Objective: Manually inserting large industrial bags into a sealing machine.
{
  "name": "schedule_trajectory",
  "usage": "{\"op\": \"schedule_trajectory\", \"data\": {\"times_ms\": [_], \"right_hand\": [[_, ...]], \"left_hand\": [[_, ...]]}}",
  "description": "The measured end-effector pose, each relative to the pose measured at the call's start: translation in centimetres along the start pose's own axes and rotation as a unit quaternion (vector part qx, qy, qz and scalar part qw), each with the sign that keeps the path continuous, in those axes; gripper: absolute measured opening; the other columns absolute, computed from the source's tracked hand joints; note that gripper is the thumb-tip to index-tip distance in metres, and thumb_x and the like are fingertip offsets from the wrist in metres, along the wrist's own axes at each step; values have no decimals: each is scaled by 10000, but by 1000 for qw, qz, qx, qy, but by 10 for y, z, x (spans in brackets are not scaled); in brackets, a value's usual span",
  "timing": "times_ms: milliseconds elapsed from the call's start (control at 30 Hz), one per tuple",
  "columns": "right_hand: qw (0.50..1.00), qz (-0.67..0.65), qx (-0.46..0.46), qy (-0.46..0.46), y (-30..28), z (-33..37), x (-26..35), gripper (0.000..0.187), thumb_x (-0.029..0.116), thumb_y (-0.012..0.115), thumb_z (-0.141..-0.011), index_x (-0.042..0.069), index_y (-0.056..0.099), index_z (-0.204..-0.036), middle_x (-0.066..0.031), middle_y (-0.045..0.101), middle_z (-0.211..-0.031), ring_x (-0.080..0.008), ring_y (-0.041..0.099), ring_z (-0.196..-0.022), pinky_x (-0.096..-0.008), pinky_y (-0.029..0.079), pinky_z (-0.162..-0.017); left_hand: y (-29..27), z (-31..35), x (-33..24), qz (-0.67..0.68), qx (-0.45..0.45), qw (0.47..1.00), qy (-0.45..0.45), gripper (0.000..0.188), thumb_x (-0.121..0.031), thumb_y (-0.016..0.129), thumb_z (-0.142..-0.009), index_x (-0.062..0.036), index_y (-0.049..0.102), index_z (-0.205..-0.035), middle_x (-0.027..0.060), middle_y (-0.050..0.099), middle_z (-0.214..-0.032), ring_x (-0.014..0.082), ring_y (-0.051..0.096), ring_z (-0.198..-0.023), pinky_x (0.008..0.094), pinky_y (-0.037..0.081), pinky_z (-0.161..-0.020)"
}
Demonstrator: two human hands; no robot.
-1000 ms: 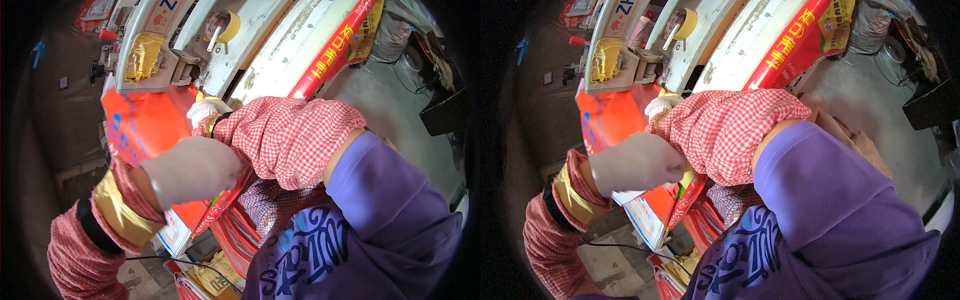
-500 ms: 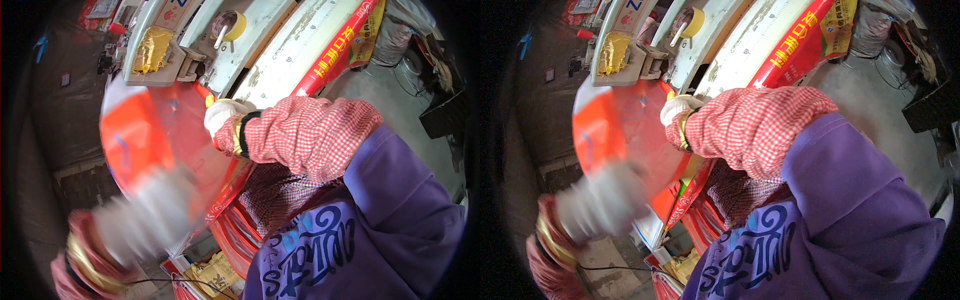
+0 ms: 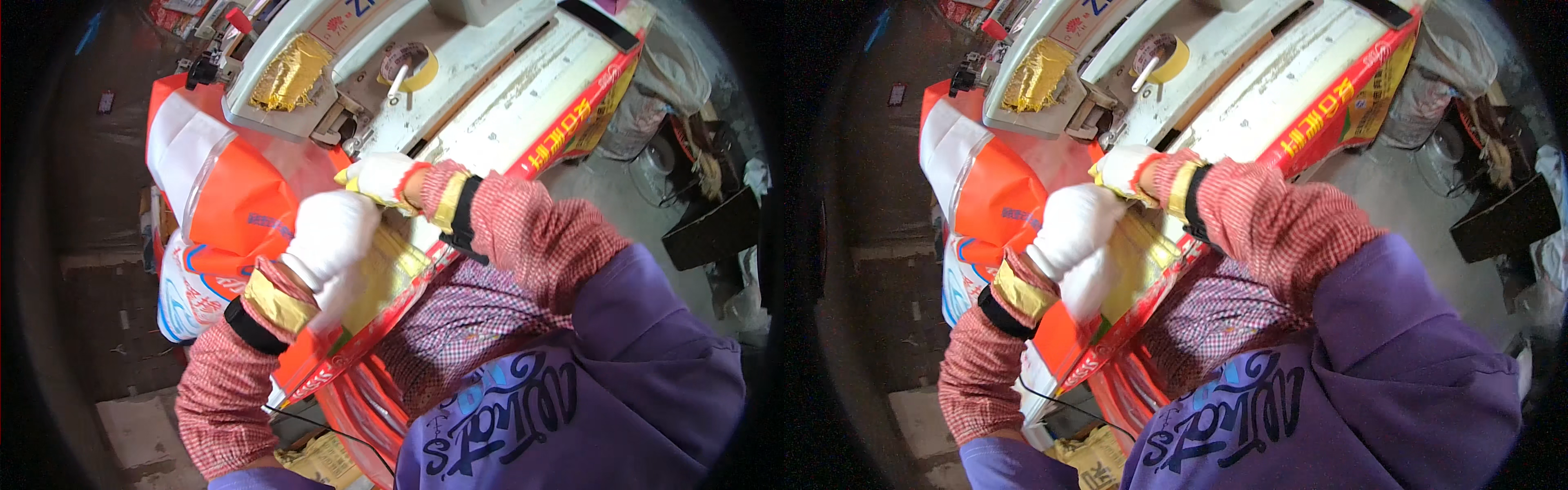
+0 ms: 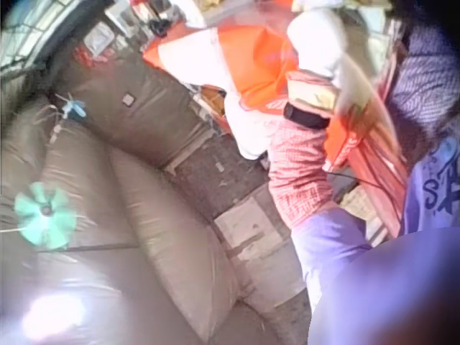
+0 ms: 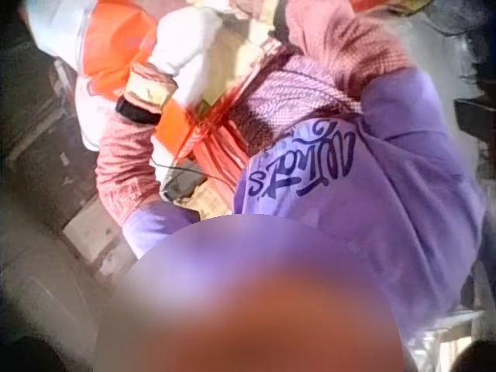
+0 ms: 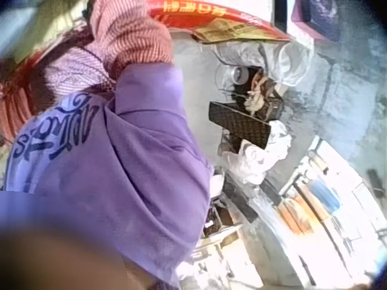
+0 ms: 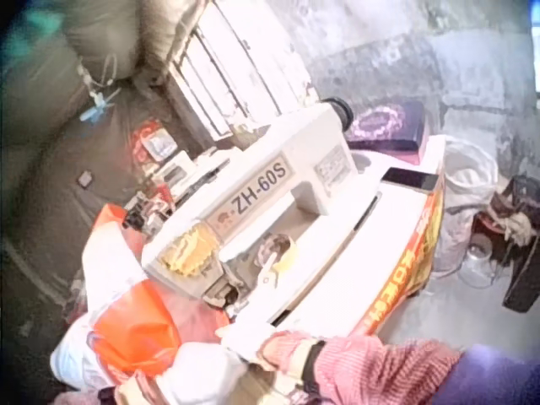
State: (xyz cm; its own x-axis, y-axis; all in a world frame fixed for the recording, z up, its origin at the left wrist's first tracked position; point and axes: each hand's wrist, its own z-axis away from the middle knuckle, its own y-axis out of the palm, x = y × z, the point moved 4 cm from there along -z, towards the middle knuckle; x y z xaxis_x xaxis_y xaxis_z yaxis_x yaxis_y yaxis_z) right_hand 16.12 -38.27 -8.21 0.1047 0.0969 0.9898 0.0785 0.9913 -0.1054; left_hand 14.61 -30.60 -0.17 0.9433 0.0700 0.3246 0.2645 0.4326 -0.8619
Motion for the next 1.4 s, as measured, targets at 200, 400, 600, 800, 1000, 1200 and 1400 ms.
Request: {"op": "schedule_trajectory", "data": {"times_ms": [200, 400, 600, 800, 1000, 1200, 1400], "right_hand": [[982, 169, -32, -78, 38, 22, 52, 700, 254, 554, -703, -24, 299, -1292, -224, 599, -938, -382, 578, -865, -416, 460, -755], [871, 423, -87, -234, 64, -11, 57, 752, 189, 615, -701, 9, 255, -1337, -182, 284, -1380, -308, 329, -1251, -338, 243, -1053], [822, 460, -170, -290, 103, -39, 92, 224, 117, 448, -791, 82, 604, -948, -102, 629, -892, -290, 611, -760, -417, 474, -719], [898, 372, 144, -185, 177, 10, 128, 291, 290, 583, -747, 23, 634, -852, -197, 635, -814, -332, 632, -742, -434, 503, -638], [995, 50, 84, -3, 91, 52, 145, 363, 321, 666, -739, -8, 601, -877, -92, 606, -679, -171, 600, -562, -299, 494, -521], [916, 306, -52, -255, 47, 76, 136, 234, 175, 658, -738, 52, 621, -933, -83, 606, -736, -203, 587, -637, -303, 464, -585], [906, 347, 16, -241, 80, 81, 93, 236, 96, 599, -734, 108, 626, -968, -141, 614, -832, -309, 586, -787, -322, 469, -690]], "left_hand": [[62, 12, 106, 116, -267, 921, -260, 160, -183, 510, -775, -42, 573, -733, 180, 589, -692, 352, 586, -699, 426, 467, -630], [30, 108, 73, 70, -167, 958, -223, 166, -191, 518, -783, -68, 573, -687, 161, 553, -634, 342, 564, -611, 443, 443, -550], [-75, 247, 43, -170, 45, 978, -114, 91, -102, 574, -606, -157, 503, -595, -10, 486, -543, 178, 538, -588, 318, 385, -605], [-156, 287, 91, -404, -318, 853, -88, 359, 72, 626, -666, -71, 545, -986, 85, 485, -1205, 288, 513, -1050, 330, 457, -870], [-17, 301, 109, 156, -402, 884, -181, 681, -281, 707, -677, -21, 421, -1237, 182, 464, -1215, 301, 449, -1146, 382, 345, -971], [161, 336, 77, 54, -203, 900, -382, 699, -325, 677, -661, 6, 421, -1220, 190, 470, -1205, 322, 434, -1139, 382, 362, -951], [195, 321, 71, -9, -155, 896, -415, 335, -81, 501, -734, -34, 535, -1064, 135, 567, -1043, 245, 542, -983, 341, 451, -806]]}}
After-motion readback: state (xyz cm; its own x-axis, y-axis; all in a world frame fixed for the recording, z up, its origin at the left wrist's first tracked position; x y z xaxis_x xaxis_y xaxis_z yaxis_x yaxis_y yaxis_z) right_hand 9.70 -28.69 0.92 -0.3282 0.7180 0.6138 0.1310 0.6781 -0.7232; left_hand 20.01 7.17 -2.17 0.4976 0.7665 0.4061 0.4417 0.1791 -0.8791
